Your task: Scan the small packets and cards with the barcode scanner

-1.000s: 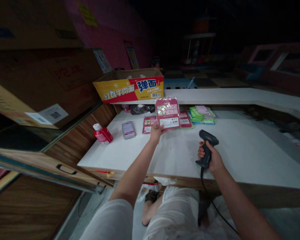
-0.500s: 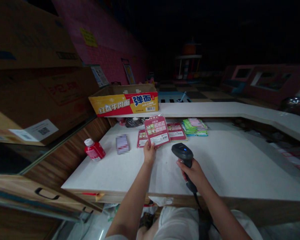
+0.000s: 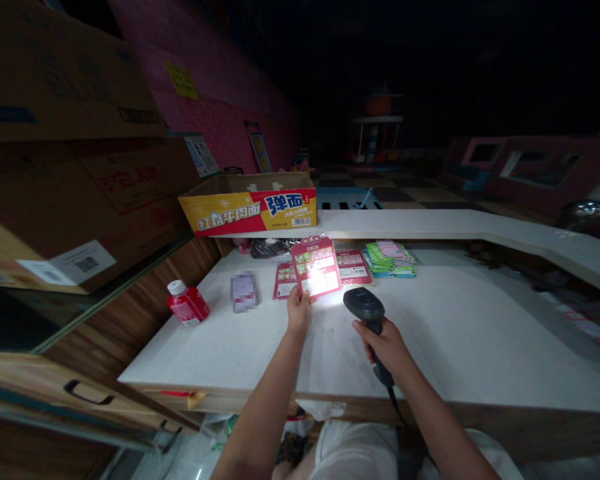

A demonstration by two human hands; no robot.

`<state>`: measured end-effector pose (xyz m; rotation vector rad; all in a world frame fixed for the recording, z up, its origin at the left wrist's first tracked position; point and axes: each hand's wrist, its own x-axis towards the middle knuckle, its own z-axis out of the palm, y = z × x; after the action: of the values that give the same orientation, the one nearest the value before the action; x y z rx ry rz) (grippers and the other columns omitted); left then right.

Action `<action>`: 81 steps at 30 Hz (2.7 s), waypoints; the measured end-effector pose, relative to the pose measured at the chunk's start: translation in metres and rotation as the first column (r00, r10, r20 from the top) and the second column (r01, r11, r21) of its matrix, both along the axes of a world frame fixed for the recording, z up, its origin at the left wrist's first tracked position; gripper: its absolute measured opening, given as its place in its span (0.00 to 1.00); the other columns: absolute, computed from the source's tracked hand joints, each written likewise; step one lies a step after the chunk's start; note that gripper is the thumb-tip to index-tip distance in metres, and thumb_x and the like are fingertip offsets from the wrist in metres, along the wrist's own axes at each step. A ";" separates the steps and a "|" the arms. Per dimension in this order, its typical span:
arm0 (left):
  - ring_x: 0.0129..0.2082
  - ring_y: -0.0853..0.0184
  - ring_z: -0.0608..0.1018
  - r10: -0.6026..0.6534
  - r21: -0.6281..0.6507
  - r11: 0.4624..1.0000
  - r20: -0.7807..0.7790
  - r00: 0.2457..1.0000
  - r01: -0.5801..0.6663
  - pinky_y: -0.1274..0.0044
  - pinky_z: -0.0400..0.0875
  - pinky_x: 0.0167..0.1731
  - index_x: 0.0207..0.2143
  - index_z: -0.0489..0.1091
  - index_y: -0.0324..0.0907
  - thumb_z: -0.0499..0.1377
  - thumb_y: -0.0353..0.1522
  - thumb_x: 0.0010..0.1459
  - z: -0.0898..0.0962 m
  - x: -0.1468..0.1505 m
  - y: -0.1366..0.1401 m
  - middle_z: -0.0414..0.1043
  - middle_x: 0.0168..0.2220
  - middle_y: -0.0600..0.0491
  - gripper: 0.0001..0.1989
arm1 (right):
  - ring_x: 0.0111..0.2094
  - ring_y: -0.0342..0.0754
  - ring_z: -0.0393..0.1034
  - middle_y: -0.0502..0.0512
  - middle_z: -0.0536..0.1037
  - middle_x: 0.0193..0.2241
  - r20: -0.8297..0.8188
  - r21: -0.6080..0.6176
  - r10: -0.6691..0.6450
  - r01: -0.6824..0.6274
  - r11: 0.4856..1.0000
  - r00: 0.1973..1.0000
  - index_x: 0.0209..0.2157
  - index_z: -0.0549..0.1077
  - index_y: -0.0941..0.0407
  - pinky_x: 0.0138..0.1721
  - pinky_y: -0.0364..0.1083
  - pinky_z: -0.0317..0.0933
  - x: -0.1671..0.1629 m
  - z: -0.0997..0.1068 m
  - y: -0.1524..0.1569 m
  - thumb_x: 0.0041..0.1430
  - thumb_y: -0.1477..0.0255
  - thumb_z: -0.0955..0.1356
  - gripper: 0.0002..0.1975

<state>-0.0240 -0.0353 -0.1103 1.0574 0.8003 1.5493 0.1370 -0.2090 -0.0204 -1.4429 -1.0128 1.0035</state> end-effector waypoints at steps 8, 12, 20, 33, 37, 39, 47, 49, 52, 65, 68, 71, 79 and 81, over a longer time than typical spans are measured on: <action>0.37 0.67 0.79 -0.015 -0.015 1.000 0.003 1.000 0.015 0.75 0.76 0.35 0.40 0.70 0.40 0.69 0.47 0.46 0.005 0.000 -0.004 0.76 0.40 0.49 0.25 | 0.09 0.42 0.57 0.42 0.64 0.09 0.014 -0.003 -0.002 0.002 1.000 1.000 0.26 0.66 0.54 0.12 0.42 0.53 -0.001 -0.002 0.010 0.49 0.54 0.70 0.18; 0.36 0.67 0.79 0.002 -0.030 1.000 0.001 1.000 -0.002 0.76 0.77 0.35 0.40 0.70 0.40 0.69 0.47 0.46 0.007 0.000 -0.006 0.76 0.41 0.48 0.25 | 0.10 0.42 0.58 0.42 0.65 0.09 0.002 -0.010 0.024 -0.024 1.000 1.000 0.26 0.65 0.54 0.12 0.42 0.54 -0.003 -0.002 0.026 0.48 0.54 0.70 0.18; 0.37 0.65 0.79 -0.001 -0.026 1.000 0.029 1.000 0.002 0.71 0.77 0.39 0.41 0.70 0.40 0.68 0.47 0.47 0.011 0.002 -0.009 0.76 0.40 0.48 0.25 | 0.10 0.41 0.58 0.43 0.65 0.10 0.007 -0.007 0.028 -0.028 1.000 1.000 0.25 0.65 0.54 0.12 0.41 0.53 -0.005 -0.010 0.049 0.47 0.54 0.70 0.18; 0.41 0.60 0.79 -0.043 -0.026 0.999 0.042 0.998 0.044 0.68 0.78 0.39 0.43 0.70 0.39 0.69 0.47 0.46 0.009 0.000 -0.008 0.76 0.44 0.45 0.28 | 0.10 0.41 0.57 0.45 0.65 0.09 0.015 0.007 0.084 -0.084 0.996 0.996 0.20 0.64 0.54 0.13 0.41 0.54 0.000 -0.011 0.049 0.49 0.53 0.70 0.20; 0.41 0.59 0.80 -0.044 -0.022 0.999 0.059 0.997 0.045 0.67 0.78 0.38 0.43 0.69 0.39 0.69 0.47 0.45 0.008 0.000 -0.007 0.76 0.44 0.44 0.28 | 0.10 0.42 0.58 0.44 0.66 0.10 -0.021 -0.010 0.067 -0.067 0.998 0.998 0.24 0.66 0.54 0.12 0.42 0.54 0.003 -0.011 0.039 0.48 0.52 0.72 0.20; 0.40 0.59 0.80 -0.038 -0.022 0.999 0.048 0.998 0.039 0.68 0.78 0.37 0.42 0.69 0.39 0.69 0.47 0.45 0.008 -0.001 -0.006 0.77 0.44 0.44 0.28 | 0.11 0.42 0.59 0.44 0.67 0.12 -0.082 -0.022 0.056 -0.058 0.998 0.995 0.26 0.67 0.54 0.12 0.41 0.54 0.004 -0.012 0.033 0.47 0.52 0.72 0.21; 0.39 0.61 0.79 -0.015 0.005 1.000 0.011 1.000 0.015 0.72 0.78 0.34 0.42 0.69 0.40 0.68 0.48 0.46 0.008 0.001 -0.008 0.76 0.43 0.45 0.27 | 0.14 0.39 0.60 0.44 0.68 0.16 -0.601 -0.141 -0.020 -0.081 0.987 0.799 0.36 0.71 0.56 0.14 0.38 0.54 0.039 -0.035 0.022 0.45 0.54 0.76 0.23; 0.37 0.63 0.79 0.034 0.008 0.999 0.007 0.999 -0.034 0.73 0.77 0.33 0.42 0.68 0.40 0.68 0.47 0.46 0.006 0.000 -0.008 0.75 0.42 0.47 0.27 | 0.14 0.37 0.57 0.44 0.66 0.16 -0.713 -0.102 0.002 -0.106 0.989 0.702 0.35 0.71 0.56 0.14 0.37 0.52 0.049 -0.043 0.022 0.44 0.56 0.76 0.23; 0.34 0.64 0.78 0.154 -0.016 0.988 -0.011 0.988 -0.154 0.73 0.77 0.30 0.42 0.66 0.41 0.67 0.45 0.47 0.004 -0.009 -0.004 0.74 0.40 0.49 0.25 | 0.15 0.37 0.55 0.43 0.63 0.17 -0.801 -0.017 0.076 -0.149 0.989 0.594 0.33 0.70 0.55 0.14 0.36 0.51 0.061 -0.052 0.020 0.45 0.57 0.77 0.21; 0.39 0.55 0.78 0.446 -0.044 0.786 -0.651 0.615 -0.616 0.65 0.68 0.45 0.35 0.70 0.41 0.58 0.27 0.54 0.035 -0.069 0.034 0.73 0.30 0.47 0.05 | 0.15 0.35 0.53 0.42 0.60 0.18 -0.915 0.071 0.109 -0.110 0.991 0.388 0.32 0.72 0.56 0.14 0.34 0.52 0.068 -0.060 0.016 0.46 0.61 0.77 0.17; 0.45 0.51 0.75 0.457 0.188 0.780 -0.822 0.339 -0.597 0.63 0.65 0.48 0.40 0.72 0.38 0.56 0.30 0.57 0.041 -0.067 0.019 0.73 0.37 0.41 0.09 | 0.15 0.35 0.53 0.42 0.61 0.18 -0.923 0.074 0.113 -0.118 0.990 0.369 0.32 0.71 0.55 0.14 0.34 0.53 0.069 -0.060 0.016 0.47 0.62 0.77 0.17; 0.51 0.49 0.70 0.445 0.382 0.826 -0.893 0.063 -0.414 0.60 0.62 0.51 0.49 0.72 0.37 0.53 0.31 0.60 0.043 -0.062 0.005 0.70 0.49 0.36 0.16 | 0.15 0.35 0.53 0.42 0.61 0.18 -0.943 0.071 0.101 -0.105 0.992 0.318 0.32 0.72 0.56 0.14 0.33 0.53 0.068 -0.059 0.016 0.47 0.64 0.77 0.16; 0.59 0.49 0.66 0.274 0.276 0.961 -0.961 -0.041 -0.029 0.57 0.54 0.61 0.53 0.74 0.49 0.57 0.33 0.60 0.024 -0.048 0.000 0.67 0.58 0.41 0.18 | 0.16 0.35 0.56 0.43 0.63 0.18 -0.969 0.075 0.098 -0.108 0.991 0.227 0.35 0.71 0.57 0.15 0.33 0.55 0.069 -0.063 0.015 0.52 0.66 0.75 0.13; 0.60 0.51 0.67 0.266 0.267 0.964 -0.963 -0.051 -0.005 0.57 0.54 0.61 0.54 0.74 0.50 0.56 0.32 0.61 0.024 -0.047 0.000 0.66 0.59 0.43 0.19 | 0.16 0.35 0.57 0.43 0.63 0.18 -0.965 0.090 0.116 -0.120 0.989 0.237 0.34 0.71 0.57 0.15 0.33 0.55 0.070 -0.065 0.016 0.52 0.66 0.75 0.13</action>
<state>-0.0715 -0.0354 -0.0868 2.4326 1.8361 0.6460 0.2073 -0.1927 -0.0858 -0.4251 -0.1235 1.6875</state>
